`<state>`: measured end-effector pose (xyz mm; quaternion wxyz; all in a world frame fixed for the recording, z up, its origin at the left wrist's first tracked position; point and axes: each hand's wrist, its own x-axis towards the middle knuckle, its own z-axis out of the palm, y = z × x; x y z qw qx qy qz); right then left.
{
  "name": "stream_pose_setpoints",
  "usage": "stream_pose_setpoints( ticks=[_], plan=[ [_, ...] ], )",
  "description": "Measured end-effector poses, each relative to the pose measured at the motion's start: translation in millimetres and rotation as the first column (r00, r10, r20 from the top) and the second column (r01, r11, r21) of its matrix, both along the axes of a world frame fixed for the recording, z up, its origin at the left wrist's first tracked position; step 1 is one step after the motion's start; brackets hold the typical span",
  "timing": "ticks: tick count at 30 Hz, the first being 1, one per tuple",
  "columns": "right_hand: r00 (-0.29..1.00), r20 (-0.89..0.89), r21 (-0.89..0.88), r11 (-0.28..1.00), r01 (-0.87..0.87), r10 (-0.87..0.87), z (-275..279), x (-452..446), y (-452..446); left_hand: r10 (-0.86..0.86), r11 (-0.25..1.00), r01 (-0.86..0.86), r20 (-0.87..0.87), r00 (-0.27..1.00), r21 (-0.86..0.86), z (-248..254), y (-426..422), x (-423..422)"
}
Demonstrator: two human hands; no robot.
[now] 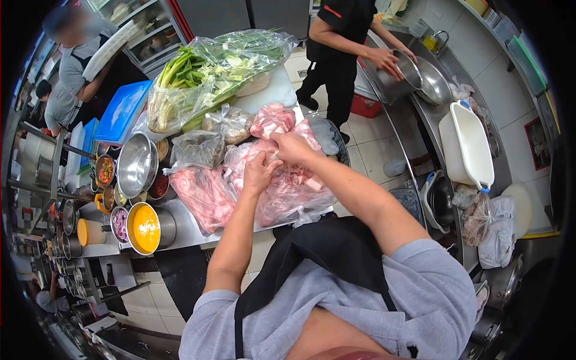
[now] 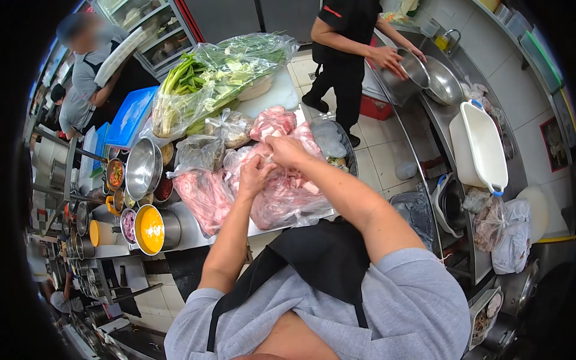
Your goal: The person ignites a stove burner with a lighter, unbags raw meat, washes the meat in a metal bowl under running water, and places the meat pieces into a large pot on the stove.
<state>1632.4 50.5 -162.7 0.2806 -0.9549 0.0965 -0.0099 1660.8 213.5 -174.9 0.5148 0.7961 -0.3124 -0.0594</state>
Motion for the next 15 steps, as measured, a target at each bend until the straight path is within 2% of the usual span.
stream_pose_setpoints(
  ticks=[2,3,4,6,8,10,11,13,15],
  plan=[
    [0.944,0.247,-0.117,0.974,-0.193,0.217,10.6,-4.1,-7.6,-0.123,0.929,0.089,0.073,0.99,0.36,-1.5,-1.4,17.8],
    [0.936,0.202,-0.285,0.931,-0.227,0.29,25.3,-9.5,-2.6,-0.146,0.922,0.108,0.075,0.986,0.371,6.6,-5.2,18.9],
    [0.935,0.207,-0.284,0.932,-0.223,0.287,24.1,-8.8,-0.6,-0.148,0.921,0.108,0.08,0.986,0.373,5.9,-8.9,20.0],
    [0.954,0.14,-0.347,0.915,-0.204,0.266,20.1,-9.3,7.1,-0.08,0.933,-0.002,0.212,0.974,0.36,-1.2,-13.3,19.7],
    [0.961,0.085,-0.338,0.915,-0.22,0.262,20.9,-10.1,8.8,-0.086,0.9,0.006,0.165,0.983,0.435,-7.3,-15.2,19.8],
    [0.982,-0.036,-0.258,0.947,-0.189,0.186,20.6,-11.1,11.6,0.011,0.897,-0.112,0.231,0.973,0.428,-9.2,-17.3,16.4],
    [0.981,-0.032,-0.252,0.948,-0.193,0.191,16.5,-13.9,13.1,0.014,0.893,-0.118,0.234,0.972,0.434,-10.2,-19.8,15.2],
    [0.937,0.287,-0.357,0.93,-0.085,0.196,1.5,-23.8,14.8,0.138,0.88,-0.242,0.268,0.954,0.409,-12.9,-25.5,13.1],
    [0.935,0.296,-0.361,0.929,-0.077,0.192,-7.5,-27.3,3.7,0.184,0.847,-0.286,0.258,0.948,0.448,-23.2,-30.9,18.8]
  ],
)
